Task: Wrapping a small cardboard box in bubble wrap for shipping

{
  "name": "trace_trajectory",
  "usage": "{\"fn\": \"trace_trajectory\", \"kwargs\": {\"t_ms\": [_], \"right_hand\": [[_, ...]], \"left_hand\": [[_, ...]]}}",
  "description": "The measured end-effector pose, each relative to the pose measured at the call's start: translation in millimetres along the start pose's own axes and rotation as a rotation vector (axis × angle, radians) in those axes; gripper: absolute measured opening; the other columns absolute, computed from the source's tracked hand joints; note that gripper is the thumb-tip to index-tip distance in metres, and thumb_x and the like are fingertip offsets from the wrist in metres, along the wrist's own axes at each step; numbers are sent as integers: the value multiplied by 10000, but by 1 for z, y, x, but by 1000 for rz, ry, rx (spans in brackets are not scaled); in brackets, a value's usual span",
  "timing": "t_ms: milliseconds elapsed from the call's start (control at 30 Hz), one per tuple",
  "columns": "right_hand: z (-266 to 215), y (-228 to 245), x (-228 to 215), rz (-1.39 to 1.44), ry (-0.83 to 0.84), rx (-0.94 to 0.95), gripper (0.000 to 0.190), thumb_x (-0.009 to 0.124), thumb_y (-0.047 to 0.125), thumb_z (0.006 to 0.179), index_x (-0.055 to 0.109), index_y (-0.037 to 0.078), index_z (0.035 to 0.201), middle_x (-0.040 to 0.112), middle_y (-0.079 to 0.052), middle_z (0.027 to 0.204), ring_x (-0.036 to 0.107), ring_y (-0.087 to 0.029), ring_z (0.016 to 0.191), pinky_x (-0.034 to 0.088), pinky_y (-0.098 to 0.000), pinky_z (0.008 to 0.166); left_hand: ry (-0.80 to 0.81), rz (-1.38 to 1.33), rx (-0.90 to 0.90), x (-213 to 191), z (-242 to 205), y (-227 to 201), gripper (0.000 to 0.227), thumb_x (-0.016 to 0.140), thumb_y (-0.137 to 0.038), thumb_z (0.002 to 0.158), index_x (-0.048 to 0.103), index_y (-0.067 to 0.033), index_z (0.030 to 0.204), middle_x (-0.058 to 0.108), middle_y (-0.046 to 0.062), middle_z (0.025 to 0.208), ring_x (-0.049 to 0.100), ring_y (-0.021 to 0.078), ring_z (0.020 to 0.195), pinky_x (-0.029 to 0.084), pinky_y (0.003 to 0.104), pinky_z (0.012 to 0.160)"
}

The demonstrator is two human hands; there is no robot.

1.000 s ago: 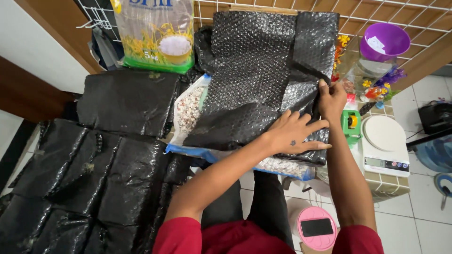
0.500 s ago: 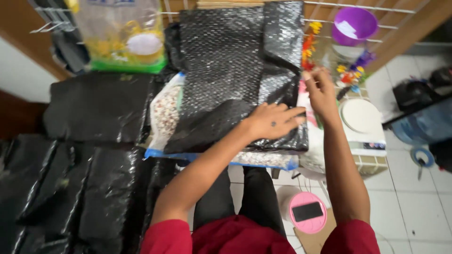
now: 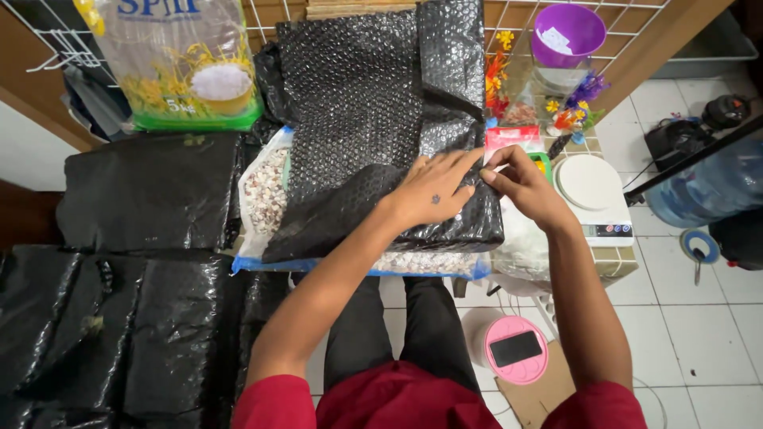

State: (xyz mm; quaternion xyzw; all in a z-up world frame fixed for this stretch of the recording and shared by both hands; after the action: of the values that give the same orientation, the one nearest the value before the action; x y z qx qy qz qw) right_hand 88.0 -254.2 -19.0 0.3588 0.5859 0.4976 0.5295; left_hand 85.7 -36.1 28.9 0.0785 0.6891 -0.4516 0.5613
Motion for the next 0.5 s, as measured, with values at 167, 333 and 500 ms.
{"fn": "trace_trajectory", "kwargs": {"t_ms": [167,333,500], "right_hand": [[0,26,-6,-79,52,76,228,691,135,994,625,-35,1131,580,-98,926,597,-216,834,524,-329,733],[17,91,6,-590,181,-39,237,746,147,919,728,-54,1044,643,-338,1016,673,-516,956,531,-560,830],[58,141,67,-644,236,-300,277,714,279,992,678,12,1060,637,-245,947,647,-487,955,497,-549,844]], "left_hand": [[-257,239,89,2,-19,9,405,497,-426,995,598,-227,1333,520,78,1378,478,322,1335,385,507,1051],[-197,140,43,4,-36,21,523,438,-578,1001,629,-262,1372,665,117,1277,635,362,1225,430,497,1028],[-309,152,73,10,-40,18,538,474,-583,988,636,-231,1361,671,140,1264,642,360,1231,441,497,1034]]}}
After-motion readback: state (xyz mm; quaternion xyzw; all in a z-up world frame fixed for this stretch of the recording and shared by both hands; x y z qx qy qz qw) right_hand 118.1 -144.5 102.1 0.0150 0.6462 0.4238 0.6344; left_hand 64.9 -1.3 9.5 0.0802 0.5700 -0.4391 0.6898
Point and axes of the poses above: each hand's wrist, its own z-axis towards the middle knuckle, its own x-axis out of the palm, y = z × x, the point moved 3 cm from there along z, towards the middle knuckle
